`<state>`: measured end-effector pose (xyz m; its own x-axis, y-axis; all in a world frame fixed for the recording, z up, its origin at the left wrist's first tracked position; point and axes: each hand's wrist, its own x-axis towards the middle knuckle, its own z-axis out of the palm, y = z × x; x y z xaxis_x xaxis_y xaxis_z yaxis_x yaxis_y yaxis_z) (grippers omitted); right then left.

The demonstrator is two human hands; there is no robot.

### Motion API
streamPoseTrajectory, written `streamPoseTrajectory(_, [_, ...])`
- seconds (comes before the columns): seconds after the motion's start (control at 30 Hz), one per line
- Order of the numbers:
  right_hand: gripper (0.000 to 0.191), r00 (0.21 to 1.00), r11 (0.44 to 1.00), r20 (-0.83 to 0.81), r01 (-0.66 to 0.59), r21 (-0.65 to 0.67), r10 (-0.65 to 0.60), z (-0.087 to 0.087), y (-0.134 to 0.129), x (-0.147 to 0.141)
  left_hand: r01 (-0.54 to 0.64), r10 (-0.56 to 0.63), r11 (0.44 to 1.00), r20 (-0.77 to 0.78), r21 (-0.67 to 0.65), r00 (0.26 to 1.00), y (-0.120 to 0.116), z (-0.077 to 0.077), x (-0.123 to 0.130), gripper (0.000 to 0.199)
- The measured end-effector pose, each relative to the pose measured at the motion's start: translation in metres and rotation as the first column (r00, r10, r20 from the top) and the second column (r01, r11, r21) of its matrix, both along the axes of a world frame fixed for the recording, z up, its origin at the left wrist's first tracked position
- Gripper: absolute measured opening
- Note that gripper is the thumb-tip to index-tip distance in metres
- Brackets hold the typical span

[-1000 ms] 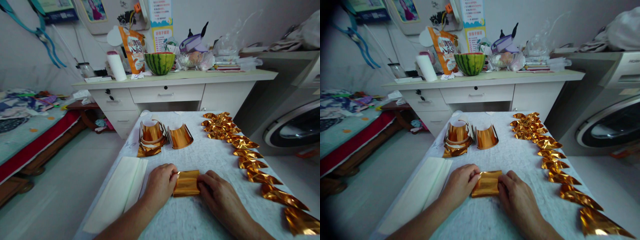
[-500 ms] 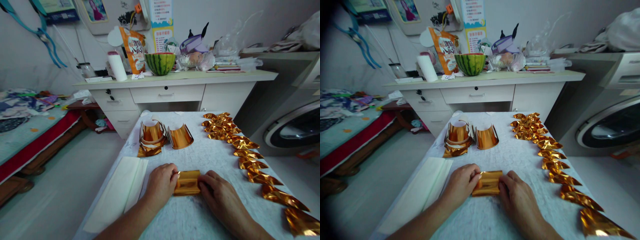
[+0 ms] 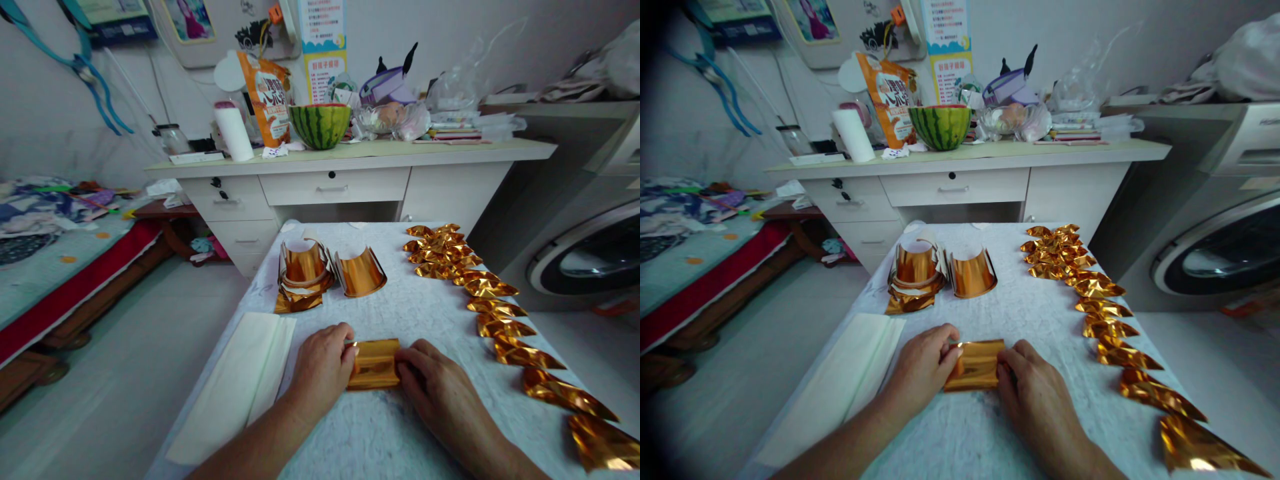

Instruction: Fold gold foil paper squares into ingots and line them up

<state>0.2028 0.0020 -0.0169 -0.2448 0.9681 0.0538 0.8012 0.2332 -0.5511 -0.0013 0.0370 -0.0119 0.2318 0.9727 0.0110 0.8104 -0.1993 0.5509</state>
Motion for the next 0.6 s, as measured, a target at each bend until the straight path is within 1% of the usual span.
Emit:
streamPoseTrajectory(0.07, [0.03,1.0,1.0,0.004,-0.004,-0.008,0.004,0.0014,-0.0001,-0.0003,-0.016,0.016,1.0,0.011,0.012,1.0,-0.0002,0.0005,0.0004,0.018])
streamPoseTrajectory(0.13, [0.03,1.0,1.0,0.001,-0.008,-0.011,0.008,0.0027,-0.0002,-0.0006,-0.021,0.021,1.0,0.021,0.018,1.0,-0.0004,0.0008,0.0004,0.02])
streamPoseTrajectory(0.33, [0.031,1.0,0.999,0.004,-0.002,-0.035,0.002,0.0037,-0.0001,-0.0007,-0.013,0.013,1.0,0.034,0.019,0.999,-0.0012,0.0007,-0.0008,0.015])
streamPoseTrajectory(0.6, [0.03,1.0,0.999,0.002,-0.008,-0.032,0.008,0.0035,0.0001,-0.0004,-0.006,0.005,1.0,0.064,0.015,0.998,0.0007,-0.0022,-0.0013,0.014])
